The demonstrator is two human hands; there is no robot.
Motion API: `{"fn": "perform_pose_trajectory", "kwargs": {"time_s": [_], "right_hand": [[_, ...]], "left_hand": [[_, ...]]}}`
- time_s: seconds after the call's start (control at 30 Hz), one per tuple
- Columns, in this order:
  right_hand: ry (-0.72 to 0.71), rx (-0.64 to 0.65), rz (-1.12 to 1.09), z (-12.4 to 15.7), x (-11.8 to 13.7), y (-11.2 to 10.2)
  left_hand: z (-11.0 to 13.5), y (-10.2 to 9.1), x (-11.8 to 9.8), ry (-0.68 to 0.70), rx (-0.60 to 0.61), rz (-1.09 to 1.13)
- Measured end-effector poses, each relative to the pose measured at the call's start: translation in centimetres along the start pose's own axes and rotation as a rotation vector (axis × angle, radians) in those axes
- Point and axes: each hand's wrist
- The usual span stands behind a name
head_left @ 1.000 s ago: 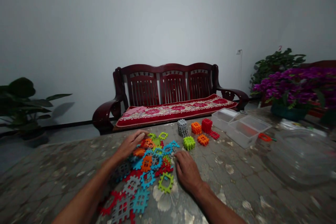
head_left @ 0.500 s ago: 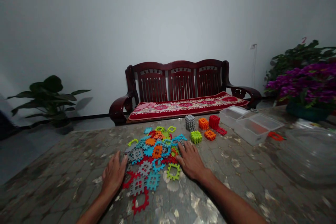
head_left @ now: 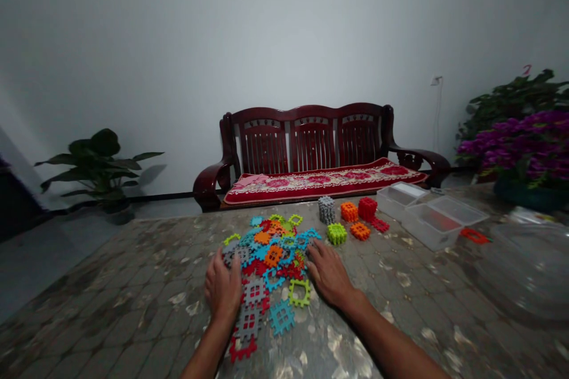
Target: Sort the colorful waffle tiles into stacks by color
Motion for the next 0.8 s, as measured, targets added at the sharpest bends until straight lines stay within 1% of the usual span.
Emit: {"fn": "perform_pose_trajectory", "kwargs": {"time_s": [0.03, 0.1, 0.17, 0.23, 0.27, 0.3, 0.37, 0.5, 0.57, 0.7, 0.77, 0.8], "right_hand": [[0.013, 0.003, 0.011, 0.0, 0.0, 0.1], [0.043, 0.028, 0.032, 0.0, 0.0, 0.3], [0.06, 0.054, 0.044, 0.0, 0.2, 0.4], [0.052, 0.075, 0.056, -0.1, 0.4, 0.3], [0.04, 0.083, 0.064, -0.1, 0.5, 0.2], [0.027, 0.093, 0.074, 0.0, 0.7, 0.0], [0.008, 0.103, 0.089, 0.0, 0.8, -0.2], [0.001, 0.079, 0.068, 0.2, 0.9, -0.6], [-0.012, 0.067, 0.047, 0.2, 0.8, -0.6], [-0.032, 0.062, 0.02, 0.2, 0.4, -0.4], [-0.04, 0.051, 0.007, 0.2, 0.2, -0.1], [-0.042, 0.043, 0.003, 0.2, 0.0, 0.0]], "left_hand": [[0.7, -0.3, 0.8, 0.114, 0.08, -0.037], [2.4, -1.1, 3.2, 0.355, 0.258, -0.128], [4.0, -1.8, 5.9, 0.582, 0.484, -0.201], [4.9, -2.2, 8.0, 0.738, 0.648, -0.247], [5.1, -2.2, 8.6, 0.776, 0.678, -0.269], [5.2, -2.0, 8.9, 0.795, 0.679, -0.288], [5.1, -1.2, 8.5, 0.804, 0.634, -0.319], [4.6, 0.9, 6.1, 0.828, 0.574, -0.339], [4.4, 1.8, 5.1, 0.863, 0.531, -0.329], [4.0, 3.2, 3.3, 0.978, 0.395, -0.294], [3.2, 3.6, 2.2, 0.971, 0.307, -0.271], [2.6, 3.6, 1.6, 0.94, 0.266, -0.257]]}}
Point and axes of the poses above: each hand's wrist, its own z-axis away from the middle knuckle, its own y-axis out of the palm, x = y × z, and after that the axes turned 11 degrees about z, right-handed
